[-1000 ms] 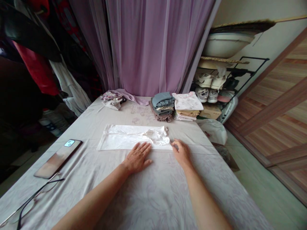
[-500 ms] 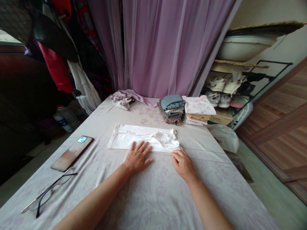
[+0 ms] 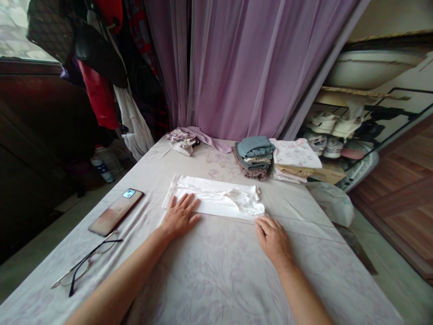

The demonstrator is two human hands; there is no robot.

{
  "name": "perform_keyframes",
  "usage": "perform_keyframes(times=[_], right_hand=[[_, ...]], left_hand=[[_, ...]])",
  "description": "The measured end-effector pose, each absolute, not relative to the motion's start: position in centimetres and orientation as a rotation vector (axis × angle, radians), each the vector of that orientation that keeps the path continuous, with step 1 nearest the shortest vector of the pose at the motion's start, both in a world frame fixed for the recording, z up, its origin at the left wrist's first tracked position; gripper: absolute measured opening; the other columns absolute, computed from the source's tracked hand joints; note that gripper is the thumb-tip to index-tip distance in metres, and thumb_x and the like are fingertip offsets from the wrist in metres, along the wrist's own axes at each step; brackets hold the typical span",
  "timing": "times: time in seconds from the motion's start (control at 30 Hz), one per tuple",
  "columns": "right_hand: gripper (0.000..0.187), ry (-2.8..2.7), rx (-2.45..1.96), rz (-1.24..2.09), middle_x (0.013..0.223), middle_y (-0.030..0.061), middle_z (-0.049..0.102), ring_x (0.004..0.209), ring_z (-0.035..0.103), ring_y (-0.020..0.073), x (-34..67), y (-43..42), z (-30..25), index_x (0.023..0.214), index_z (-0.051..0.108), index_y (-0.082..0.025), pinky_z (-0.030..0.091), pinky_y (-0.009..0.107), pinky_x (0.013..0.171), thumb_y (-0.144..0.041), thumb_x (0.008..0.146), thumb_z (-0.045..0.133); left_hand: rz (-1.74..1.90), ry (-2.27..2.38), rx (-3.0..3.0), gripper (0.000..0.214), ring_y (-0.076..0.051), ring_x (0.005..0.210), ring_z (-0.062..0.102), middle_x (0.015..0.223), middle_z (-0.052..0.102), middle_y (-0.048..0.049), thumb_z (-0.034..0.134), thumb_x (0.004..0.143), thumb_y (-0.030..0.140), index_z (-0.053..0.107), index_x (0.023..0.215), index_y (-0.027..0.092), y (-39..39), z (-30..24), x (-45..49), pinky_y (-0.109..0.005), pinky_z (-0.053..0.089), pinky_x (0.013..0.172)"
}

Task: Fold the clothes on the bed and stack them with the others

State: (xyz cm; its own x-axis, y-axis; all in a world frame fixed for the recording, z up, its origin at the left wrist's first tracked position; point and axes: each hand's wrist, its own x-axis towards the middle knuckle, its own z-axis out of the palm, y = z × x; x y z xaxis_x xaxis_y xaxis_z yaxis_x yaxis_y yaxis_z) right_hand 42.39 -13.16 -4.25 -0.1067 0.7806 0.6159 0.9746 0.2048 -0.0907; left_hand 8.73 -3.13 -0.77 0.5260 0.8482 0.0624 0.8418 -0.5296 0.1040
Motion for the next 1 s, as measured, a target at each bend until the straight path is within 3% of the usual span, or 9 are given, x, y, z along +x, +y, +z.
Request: perform_keyframes(times=[0.2, 0.33, 0.67, 0.83, 1.0], right_hand=[[0.025, -1.891, -1.712, -0.486, 0.092, 0.0064, 0.073, 0.084, 0.064, 0.0201, 42.1, -14.0, -3.8, 0.092, 0.072, -0.021, 0.047, 0.033, 0.08, -0.019, 0.091, 0.047], [0.028, -1.945, -1.67, -0.471, 0.106, 0.0071, 0.072, 0.099, 0.063, 0.0209, 41.2, -13.9, -3.4, 0.104, 0.071, -0.022, 0.045, 0.034, 0.088, -0.021, 0.092, 0.046], [0.025, -1.878, -1.758, -0.51, 0.098, 0.0057, 0.074, 0.09, 0.064, 0.0207, 40.3, -14.0, -3.5, 0.091, 0.072, -0.022, 0.047, 0.035, 0.082, -0.018, 0.09, 0.047], [0.027, -1.919, -1.608, -0.417, 0.103, 0.0065, 0.073, 0.099, 0.064, 0.0213, 37.8, -13.8, -3.1, 0.097, 0.072, -0.023, 0.048, 0.037, 0.089, -0.018, 0.091, 0.046], [0.027, -1.95, -1.559, -0.34, 0.106, 0.0068, 0.072, 0.1, 0.064, 0.0216, 36.7, -13.2, -3.3, 0.094, 0.072, -0.022, 0.051, 0.037, 0.089, -0.016, 0.09, 0.046]], left_hand=[[0.269, 1.604, 2.72, 0.067, -0.03, 0.146, 0.028, 0.158, 0.033, -0.011, 0.034, 0.094, 0.061, 0.043, 0.147, 0.022, -2.5, -1.8, 7.5, -0.048, 0.023, 0.118], [0.27, 1.607, 2.725, 0.068, -0.029, 0.145, 0.031, 0.155, 0.038, -0.011, 0.034, 0.094, 0.059, 0.042, 0.147, 0.018, -2.5, -2.1, 7.5, -0.046, 0.023, 0.118], [0.303, 1.583, 2.629, 0.058, -0.034, 0.145, 0.03, 0.156, 0.038, -0.0061, 0.042, 0.092, 0.059, 0.048, 0.143, 0.033, -2.6, -1.5, 7.7, -0.053, 0.023, 0.117], [0.54, 1.573, 2.595, 0.046, -0.029, 0.136, 0.045, 0.144, 0.054, -0.0082, 0.039, 0.095, 0.044, 0.061, 0.13, 0.024, -1.5, -1.5, 6.5, -0.046, 0.033, 0.114], [0.611, 1.991, 2.279, 0.045, -0.028, 0.117, 0.059, 0.127, 0.065, -0.0123, 0.039, 0.094, 0.037, 0.061, 0.128, 0.017, 1.4, -0.1, 4.0, -0.039, 0.043, 0.103]])
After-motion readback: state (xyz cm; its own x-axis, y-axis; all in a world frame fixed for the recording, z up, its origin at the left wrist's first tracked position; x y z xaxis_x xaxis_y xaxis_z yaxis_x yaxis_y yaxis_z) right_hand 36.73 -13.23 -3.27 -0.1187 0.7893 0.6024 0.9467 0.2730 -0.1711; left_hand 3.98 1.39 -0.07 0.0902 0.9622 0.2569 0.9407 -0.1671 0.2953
